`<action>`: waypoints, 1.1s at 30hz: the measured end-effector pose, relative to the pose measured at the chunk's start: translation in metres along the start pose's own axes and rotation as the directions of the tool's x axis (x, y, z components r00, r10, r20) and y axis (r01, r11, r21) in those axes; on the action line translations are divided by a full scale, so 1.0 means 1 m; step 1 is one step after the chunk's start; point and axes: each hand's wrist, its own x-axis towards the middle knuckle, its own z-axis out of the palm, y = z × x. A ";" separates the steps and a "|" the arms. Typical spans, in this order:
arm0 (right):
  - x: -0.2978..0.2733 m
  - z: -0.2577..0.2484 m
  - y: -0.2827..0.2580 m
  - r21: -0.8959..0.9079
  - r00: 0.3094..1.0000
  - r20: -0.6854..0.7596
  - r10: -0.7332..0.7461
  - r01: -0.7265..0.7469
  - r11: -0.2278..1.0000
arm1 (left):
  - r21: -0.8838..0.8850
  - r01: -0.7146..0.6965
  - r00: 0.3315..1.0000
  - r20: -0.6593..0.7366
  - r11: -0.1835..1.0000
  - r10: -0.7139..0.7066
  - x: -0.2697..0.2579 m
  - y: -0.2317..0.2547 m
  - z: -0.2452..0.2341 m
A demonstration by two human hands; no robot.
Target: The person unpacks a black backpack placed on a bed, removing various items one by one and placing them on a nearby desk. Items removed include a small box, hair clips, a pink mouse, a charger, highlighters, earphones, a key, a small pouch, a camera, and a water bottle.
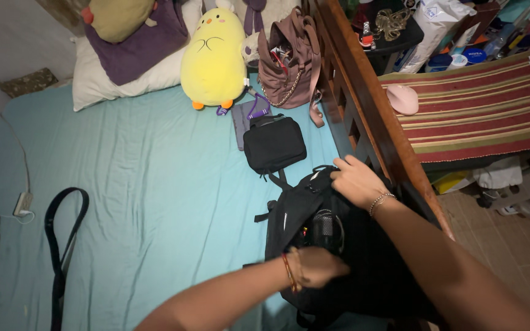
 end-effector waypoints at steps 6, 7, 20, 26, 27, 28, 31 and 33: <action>-0.005 -0.001 -0.010 0.086 0.997 -0.018 0.073 -0.071 0.994 | 0.363 -0.117 0.991 -0.021 0.924 0.134 0.008 -0.016 -0.029; -0.006 0.001 -0.013 0.184 0.991 -0.034 0.126 -0.118 0.976 | 0.411 -0.152 0.969 -0.115 0.899 0.217 0.013 -0.021 -0.035; -0.083 0.094 -0.113 0.879 0.654 0.247 0.715 -0.462 0.119 | 0.397 0.036 0.988 -0.153 0.917 0.027 -0.053 -0.053 -0.035; -0.042 0.083 -0.120 0.521 0.657 0.257 0.709 -0.712 0.471 | 0.442 0.098 0.994 -0.006 0.892 -0.106 -0.047 -0.032 -0.044; -0.034 0.083 -0.125 0.422 0.632 0.285 0.721 -0.758 0.497 | 0.464 0.095 0.991 0.035 0.881 -0.126 -0.046 -0.030 -0.043; -0.027 0.084 -0.132 0.317 0.602 0.310 0.736 -0.795 0.517 | 0.484 0.090 0.986 0.077 0.870 -0.145 -0.044 -0.027 -0.041; -0.018 0.087 -0.147 0.130 0.544 0.254 0.800 -0.839 0.529 | 0.490 0.091 0.991 0.038 0.867 -0.126 -0.044 -0.025 -0.036; -0.014 0.090 -0.152 0.092 0.526 0.217 0.822 -0.850 0.519 | 0.478 0.098 0.992 0.019 0.873 -0.122 -0.047 -0.026 -0.035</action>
